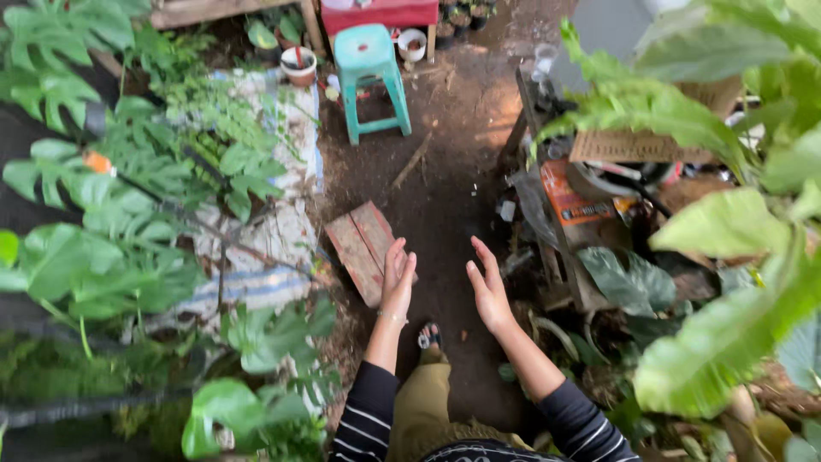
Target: The person carries two small potted plants, walks through a nursery, and places them onto the ground alongside a larger group of identical potted seedlings.
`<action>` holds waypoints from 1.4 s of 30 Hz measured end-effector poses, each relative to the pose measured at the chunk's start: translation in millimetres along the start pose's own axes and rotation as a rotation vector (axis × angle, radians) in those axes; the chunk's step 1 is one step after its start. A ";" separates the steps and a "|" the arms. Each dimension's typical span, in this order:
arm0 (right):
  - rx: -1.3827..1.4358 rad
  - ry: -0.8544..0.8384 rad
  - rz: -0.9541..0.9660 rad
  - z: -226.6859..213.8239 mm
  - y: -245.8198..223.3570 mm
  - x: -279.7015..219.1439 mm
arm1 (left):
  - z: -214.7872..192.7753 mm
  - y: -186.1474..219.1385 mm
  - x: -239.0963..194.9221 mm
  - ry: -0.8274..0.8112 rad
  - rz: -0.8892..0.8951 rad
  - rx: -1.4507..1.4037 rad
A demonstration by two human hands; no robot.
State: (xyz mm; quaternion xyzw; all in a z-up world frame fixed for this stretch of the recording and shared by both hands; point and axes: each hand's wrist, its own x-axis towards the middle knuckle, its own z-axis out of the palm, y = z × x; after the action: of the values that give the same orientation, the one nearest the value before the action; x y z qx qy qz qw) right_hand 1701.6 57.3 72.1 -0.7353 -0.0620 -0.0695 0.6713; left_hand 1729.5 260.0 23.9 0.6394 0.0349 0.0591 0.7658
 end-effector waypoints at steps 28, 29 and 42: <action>-0.060 0.040 0.007 20.2 118.8 626.3 | 64.8 -12.6 594.8 -0.039 -0.051 0.031; -0.056 0.036 0.011 12.1 126.8 652.1 | 75.9 -8.6 621.0 -0.043 -0.024 0.035; 0.053 0.186 0.254 -66.8 164.0 863.7 | 150.3 -19.0 848.5 -0.050 -0.137 0.059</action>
State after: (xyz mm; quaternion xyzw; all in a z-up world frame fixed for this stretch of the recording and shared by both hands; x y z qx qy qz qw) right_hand 2579.4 -26.0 77.7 -0.7095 0.0921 -0.0503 0.6968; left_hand 2590.2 224.7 51.1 0.6590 0.0612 -0.0103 0.7496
